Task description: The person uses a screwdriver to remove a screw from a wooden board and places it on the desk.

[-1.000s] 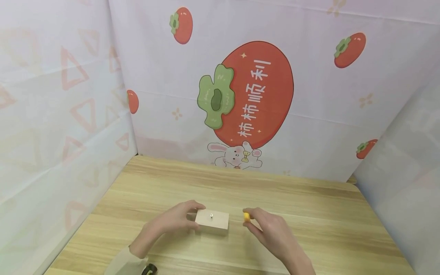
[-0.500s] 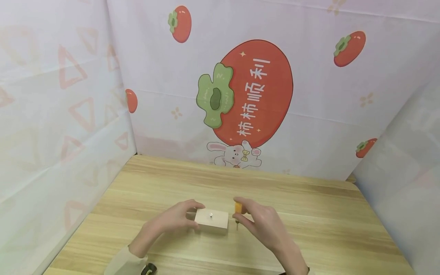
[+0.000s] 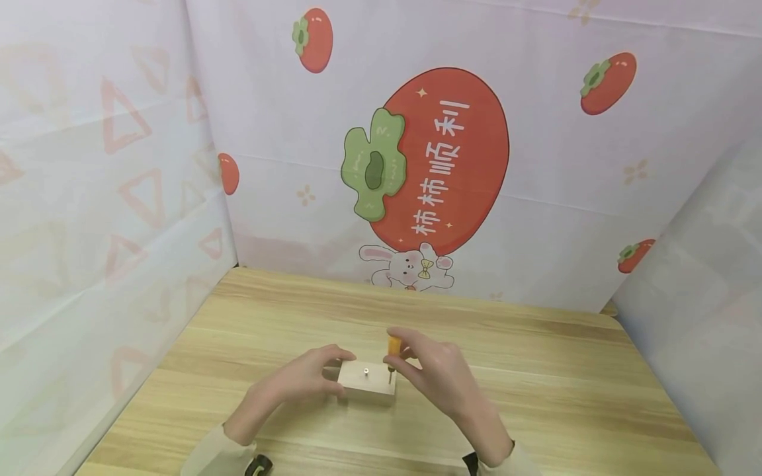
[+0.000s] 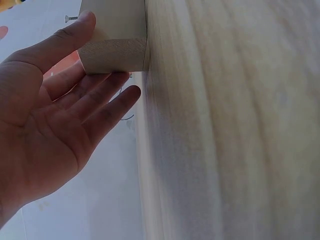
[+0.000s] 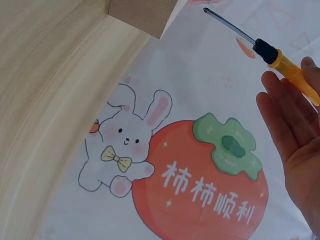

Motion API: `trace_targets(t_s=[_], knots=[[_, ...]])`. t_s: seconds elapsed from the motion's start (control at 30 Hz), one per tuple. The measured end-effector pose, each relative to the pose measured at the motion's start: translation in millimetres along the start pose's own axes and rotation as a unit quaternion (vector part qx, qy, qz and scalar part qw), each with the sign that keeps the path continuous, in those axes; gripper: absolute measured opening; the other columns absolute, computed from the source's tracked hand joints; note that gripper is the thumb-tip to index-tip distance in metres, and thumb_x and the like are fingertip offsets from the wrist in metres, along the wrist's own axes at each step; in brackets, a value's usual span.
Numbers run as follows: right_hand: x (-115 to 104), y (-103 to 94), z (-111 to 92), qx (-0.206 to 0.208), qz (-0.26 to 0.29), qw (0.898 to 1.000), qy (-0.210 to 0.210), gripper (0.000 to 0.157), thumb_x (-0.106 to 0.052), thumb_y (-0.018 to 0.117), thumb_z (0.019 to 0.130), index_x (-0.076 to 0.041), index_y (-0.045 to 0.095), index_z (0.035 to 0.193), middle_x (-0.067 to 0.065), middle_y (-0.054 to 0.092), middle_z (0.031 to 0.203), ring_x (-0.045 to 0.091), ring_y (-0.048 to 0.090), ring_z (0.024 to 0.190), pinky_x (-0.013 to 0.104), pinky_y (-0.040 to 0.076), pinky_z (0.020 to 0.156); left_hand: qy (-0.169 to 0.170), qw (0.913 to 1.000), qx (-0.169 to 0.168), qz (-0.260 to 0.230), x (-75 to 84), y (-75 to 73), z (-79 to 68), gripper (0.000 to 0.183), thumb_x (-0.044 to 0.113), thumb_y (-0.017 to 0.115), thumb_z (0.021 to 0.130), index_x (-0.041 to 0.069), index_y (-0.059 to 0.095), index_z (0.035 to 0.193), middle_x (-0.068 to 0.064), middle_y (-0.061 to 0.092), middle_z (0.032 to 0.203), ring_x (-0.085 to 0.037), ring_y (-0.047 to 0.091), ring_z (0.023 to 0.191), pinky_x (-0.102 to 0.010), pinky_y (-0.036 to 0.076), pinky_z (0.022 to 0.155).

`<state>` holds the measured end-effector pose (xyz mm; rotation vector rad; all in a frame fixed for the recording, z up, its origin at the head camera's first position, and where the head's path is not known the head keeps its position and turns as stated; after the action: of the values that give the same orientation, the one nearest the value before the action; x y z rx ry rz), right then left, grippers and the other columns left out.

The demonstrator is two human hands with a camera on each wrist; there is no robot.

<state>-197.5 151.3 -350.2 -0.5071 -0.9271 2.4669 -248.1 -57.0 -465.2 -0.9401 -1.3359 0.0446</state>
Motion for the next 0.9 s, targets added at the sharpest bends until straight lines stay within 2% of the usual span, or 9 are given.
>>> trace_targets(t_s=[0.37, 0.9], knots=[[-3.9, 11.1, 19.2, 0.007, 0.018, 1.0, 0.0, 0.052, -0.012, 0.087, 0.071, -0.006, 0.063, 0.117, -0.004, 0.072, 0.082, 0.007, 0.07, 0.07, 0.02, 0.057, 0.066, 0.003, 0.9999, -0.006, -0.009, -0.9, -0.4, 1.2, 0.06, 0.022, 0.084, 0.079, 0.008, 0.06, 0.132, -0.005, 0.063, 0.127, -0.027, 0.06, 0.122, -0.045, 0.047, 0.104], [-5.7, 26.2, 26.3, -0.001, 0.019, 1.0, -0.001, 0.05, -0.01, 0.087, 0.073, -0.007, 0.063, 0.117, 0.0, 0.072, 0.086, 0.008, 0.071, 0.068, 0.014, 0.053, 0.058, 0.005, 1.0, -0.003, 0.0, -0.2, -0.7, 2.4, 0.058, 0.023, 0.084, 0.079, 0.007, 0.061, 0.13, -0.005, 0.063, 0.127, -0.025, 0.06, 0.122, -0.045, 0.046, 0.105]])
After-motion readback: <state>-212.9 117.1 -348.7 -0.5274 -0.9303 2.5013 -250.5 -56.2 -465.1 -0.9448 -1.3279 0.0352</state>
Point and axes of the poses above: each hand's wrist, its own z-axis towards the middle knuckle, its own y-axis out of the palm, x = y × z, the point moved 6 cm from there along z, towards the middle knuckle
